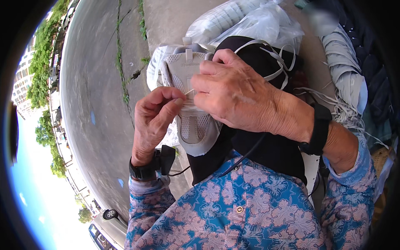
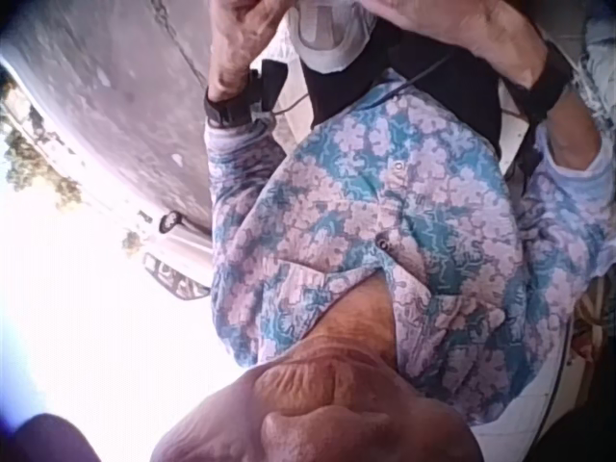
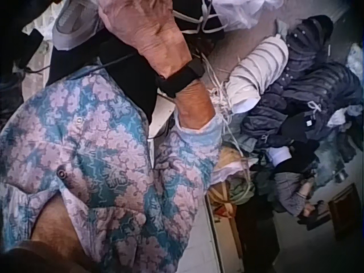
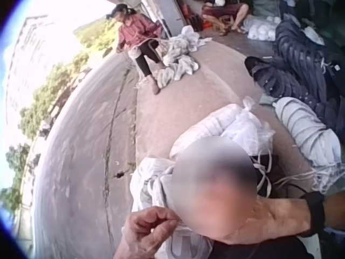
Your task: Threading laces through the eyelets of a white sneaker.
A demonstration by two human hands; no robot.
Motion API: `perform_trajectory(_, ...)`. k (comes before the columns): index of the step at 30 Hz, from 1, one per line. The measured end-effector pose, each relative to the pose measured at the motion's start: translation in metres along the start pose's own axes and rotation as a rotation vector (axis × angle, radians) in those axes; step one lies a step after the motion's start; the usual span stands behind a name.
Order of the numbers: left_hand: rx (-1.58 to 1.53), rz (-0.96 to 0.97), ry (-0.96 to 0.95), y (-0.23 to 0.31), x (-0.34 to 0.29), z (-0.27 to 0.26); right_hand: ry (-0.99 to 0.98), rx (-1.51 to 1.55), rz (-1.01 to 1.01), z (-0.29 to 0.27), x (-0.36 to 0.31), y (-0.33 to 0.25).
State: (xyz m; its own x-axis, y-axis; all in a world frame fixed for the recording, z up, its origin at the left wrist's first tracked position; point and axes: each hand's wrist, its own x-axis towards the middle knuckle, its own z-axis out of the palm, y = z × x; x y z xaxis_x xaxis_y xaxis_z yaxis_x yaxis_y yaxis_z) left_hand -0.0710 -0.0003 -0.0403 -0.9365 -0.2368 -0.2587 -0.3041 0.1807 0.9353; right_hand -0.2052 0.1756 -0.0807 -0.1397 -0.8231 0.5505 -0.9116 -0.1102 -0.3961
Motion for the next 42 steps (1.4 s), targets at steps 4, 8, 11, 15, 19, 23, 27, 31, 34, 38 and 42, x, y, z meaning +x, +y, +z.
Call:
perform_trajectory(4, 0.054, -0.041, 0.005, 0.006, 0.002, 0.002, 0.065, -0.054, -0.065, -0.005, 0.002, 0.004)
perform_trajectory(8, 0.123, -0.143, -0.074, 0.024, 0.008, 0.004, 0.097, -0.128, -0.152, -0.009, 0.003, 0.006)
perform_trajectory(11, 0.230, -0.170, -0.129, 0.032, 0.012, 0.015, 0.071, -0.155, -0.138, -0.008, -0.003, 0.005)
perform_trajectory(15, 0.204, -0.179, -0.120, 0.037, 0.012, 0.019, 0.074, -0.023, -0.028, -0.010, -0.001, 0.003)
perform_trajectory(19, 0.137, -0.224, -0.108, 0.034, 0.011, 0.015, -0.103, 0.180, 0.228, -0.013, -0.004, 0.008)
perform_trajectory(23, 0.355, 0.004, -0.214, 0.021, 0.012, 0.016, -0.213, 0.283, 0.312, -0.018, -0.006, 0.011)
perform_trajectory(27, 0.491, -0.036, -0.174, 0.028, 0.013, 0.023, -0.202, 0.207, 0.282, -0.015, -0.009, 0.007)
perform_trajectory(31, 0.457, -0.060, -0.100, 0.023, 0.013, 0.031, -0.188, 0.159, 0.213, -0.012, -0.012, 0.007)
perform_trajectory(34, 0.493, -0.026, -0.066, 0.020, 0.013, 0.033, -0.163, 0.134, 0.146, -0.007, -0.014, 0.010)
perform_trajectory(38, 0.431, -0.023, -0.064, 0.014, 0.013, 0.032, -0.122, 0.142, 0.100, -0.002, -0.014, 0.015)
perform_trajectory(42, 0.398, -0.007, -0.069, 0.014, 0.013, 0.032, -0.122, 0.153, 0.122, -0.004, -0.014, 0.016)
